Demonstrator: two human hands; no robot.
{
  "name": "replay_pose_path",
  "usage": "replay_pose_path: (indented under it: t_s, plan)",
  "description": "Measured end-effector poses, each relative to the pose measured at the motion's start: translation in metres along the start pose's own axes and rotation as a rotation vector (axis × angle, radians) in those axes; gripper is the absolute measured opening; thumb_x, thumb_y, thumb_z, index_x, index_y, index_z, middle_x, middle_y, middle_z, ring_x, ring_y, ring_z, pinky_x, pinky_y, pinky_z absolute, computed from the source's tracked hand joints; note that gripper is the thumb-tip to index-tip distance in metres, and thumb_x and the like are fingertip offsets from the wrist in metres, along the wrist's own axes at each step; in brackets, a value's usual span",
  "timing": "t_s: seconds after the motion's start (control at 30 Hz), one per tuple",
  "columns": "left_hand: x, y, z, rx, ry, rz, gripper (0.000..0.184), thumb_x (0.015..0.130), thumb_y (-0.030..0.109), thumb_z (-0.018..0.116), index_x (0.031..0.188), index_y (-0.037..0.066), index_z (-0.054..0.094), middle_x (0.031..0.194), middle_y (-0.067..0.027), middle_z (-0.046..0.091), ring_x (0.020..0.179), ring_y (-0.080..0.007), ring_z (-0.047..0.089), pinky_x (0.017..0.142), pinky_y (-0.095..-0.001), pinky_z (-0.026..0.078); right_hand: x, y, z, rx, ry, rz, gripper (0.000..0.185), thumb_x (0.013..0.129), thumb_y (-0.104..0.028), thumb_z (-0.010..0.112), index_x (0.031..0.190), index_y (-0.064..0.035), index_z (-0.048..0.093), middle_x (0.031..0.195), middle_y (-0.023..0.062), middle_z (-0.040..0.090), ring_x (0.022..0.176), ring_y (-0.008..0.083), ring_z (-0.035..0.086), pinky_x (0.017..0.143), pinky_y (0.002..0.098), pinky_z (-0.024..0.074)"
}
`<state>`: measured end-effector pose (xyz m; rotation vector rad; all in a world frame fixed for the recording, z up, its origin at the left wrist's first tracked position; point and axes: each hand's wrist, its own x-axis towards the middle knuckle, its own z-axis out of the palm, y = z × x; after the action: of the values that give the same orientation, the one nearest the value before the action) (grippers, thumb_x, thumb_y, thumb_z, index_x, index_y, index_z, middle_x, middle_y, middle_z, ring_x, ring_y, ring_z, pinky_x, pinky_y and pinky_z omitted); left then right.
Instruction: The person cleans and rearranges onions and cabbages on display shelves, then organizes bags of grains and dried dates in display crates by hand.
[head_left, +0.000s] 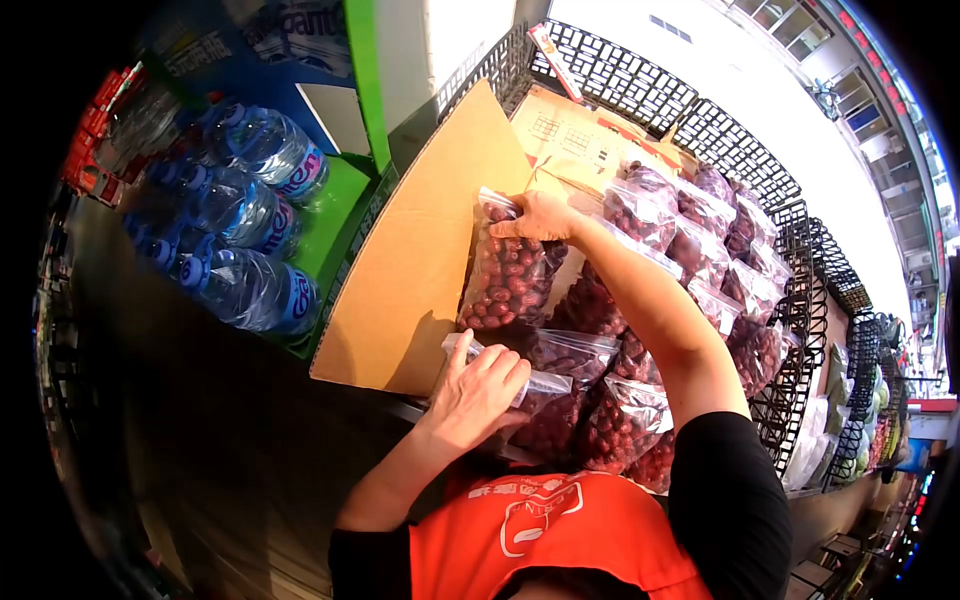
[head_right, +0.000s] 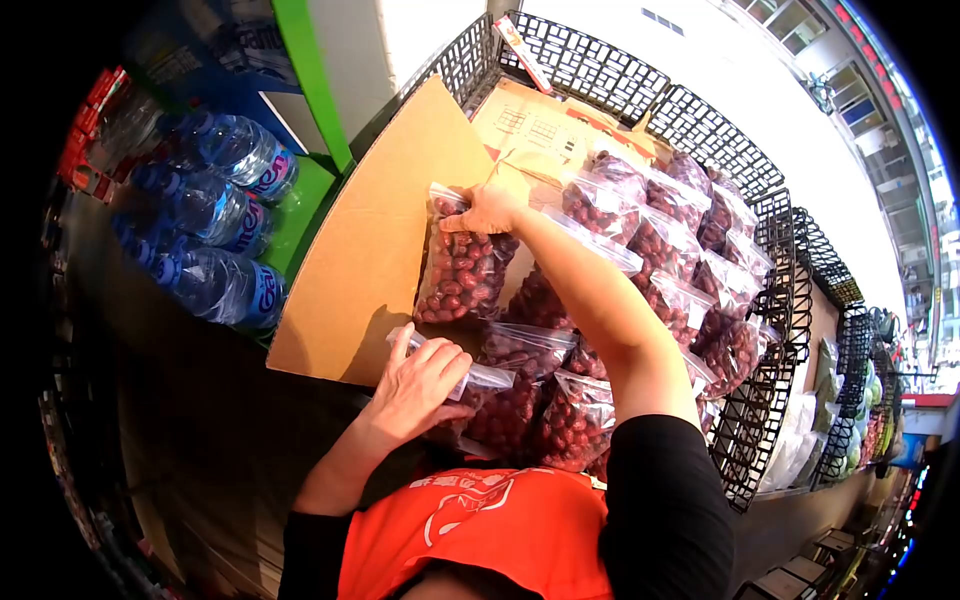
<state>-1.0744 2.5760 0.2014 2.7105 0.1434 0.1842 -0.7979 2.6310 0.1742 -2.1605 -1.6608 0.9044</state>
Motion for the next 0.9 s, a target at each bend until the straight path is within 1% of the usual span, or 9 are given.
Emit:
replay_pose_path:
  t_s: [0.13,0.23,0.37,0.4,0.5,0.57,0.63,0.77,0.9]
  plan:
    - [0.015,-0.011,0.000,-0.022,-0.074,0.011,0.057,0.061,0.033,0.079,0.105,0.009,0.052,0.103,-0.0040,0.055,0.106,-0.0206,0.050,0.101,-0.0574,0.026,-0.011,-0.011,0.008,-0.144,0.057,0.018,0.056,0.076,-0.050,0.065,0.102,-0.0009,0.062,0.086,0.0194,0.065,0.083,0.0338,0.062,0.076,0.0397,0.0463]
    - [0.024,-0.021,0.008,-0.024,-0.076,-0.006,0.054,0.062,0.035,0.078,0.104,0.010,0.054,0.102,-0.0040,0.055,0.106,-0.0222,0.050,0.100,-0.0589,0.026,-0.012,-0.008,0.013,-0.157,0.090,0.037,0.056,0.077,-0.049,0.064,0.106,-0.0010,0.059,0.094,0.0196,0.063,0.091,0.0354,0.060,0.081,0.0401,0.0455]
    - [0.029,-0.030,0.013,-0.032,-0.085,-0.063,0.058,0.062,0.036,0.078,0.108,0.010,0.054,0.105,-0.0052,0.056,0.107,-0.0232,0.050,0.099,-0.0586,0.027,-0.046,-0.008,0.022,-0.298,0.451,-0.162,0.043,0.080,-0.030,0.060,0.112,-0.0030,0.052,0.114,0.0205,0.054,0.109,0.0372,0.050,0.089,0.0421,0.0434]
    - [0.028,-0.033,0.016,-0.046,-0.059,-0.079,0.059,0.062,0.036,0.078,0.109,0.009,0.054,0.106,-0.0054,0.056,0.108,-0.0234,0.049,0.099,-0.0585,0.027,-0.056,-0.008,0.030,-0.293,0.636,-0.257,0.025,0.080,-0.021,0.061,0.094,-0.0015,0.055,0.094,0.0209,0.057,0.089,0.0384,0.055,0.079,0.0425,0.0467]
    - [0.026,-0.044,0.028,-0.018,-0.014,-0.121,0.061,0.062,0.036,0.078,0.112,0.010,0.054,0.111,-0.0062,0.054,0.111,-0.0241,0.048,0.098,-0.0574,0.027,-0.112,-0.011,0.034,-0.290,0.135,-0.091,0.012,0.079,-0.011,0.052,0.083,-0.0036,0.060,0.078,0.0199,0.063,0.073,0.0349,0.064,0.066,0.0449,0.0514]
    - [0.026,-0.048,0.033,-0.098,-0.028,-0.136,0.060,0.062,0.038,0.078,0.110,0.009,0.054,0.111,-0.0065,0.054,0.112,-0.0244,0.047,0.100,-0.0572,0.025,-0.137,-0.003,0.054,-0.366,-0.162,0.043,0.015,0.077,-0.013,0.055,0.087,-0.0053,0.062,0.084,0.0177,0.065,0.081,0.0328,0.065,0.072,0.0421,0.0522]
    - [0.029,-0.045,0.028,-0.109,-0.072,-0.171,0.061,0.062,0.039,0.078,0.108,0.009,0.054,0.110,-0.0065,0.054,0.111,-0.0247,0.047,0.100,-0.0569,0.024,-0.150,0.005,0.074,-0.378,-0.231,0.017,0.023,0.077,-0.018,0.056,0.097,-0.0068,0.062,0.096,0.0160,0.065,0.089,0.0326,0.064,0.077,0.0403,0.0519]
    - [0.036,-0.041,0.025,-0.110,-0.113,-0.238,0.058,0.061,0.043,0.078,0.100,0.010,0.052,0.100,-0.0053,0.056,0.109,-0.0251,0.048,0.100,-0.0598,0.022,-0.155,-0.013,0.075,-0.422,-0.294,0.228,0.030,0.080,-0.030,0.054,0.100,-0.0082,0.064,0.102,0.0144,0.065,0.092,0.0309,0.064,0.078,0.0402,0.0512]
    - [0.037,-0.037,0.020,-0.170,-0.115,-0.231,0.054,0.060,0.037,0.079,0.098,0.010,0.050,0.094,-0.0066,0.058,0.101,-0.0267,0.052,0.101,-0.0617,0.020,-0.157,-0.002,0.065,-0.278,-0.312,0.289,0.039,0.080,-0.037,0.055,0.100,-0.0049,0.066,0.106,0.0143,0.064,0.097,0.0301,0.062,0.081,0.0403,0.0498]
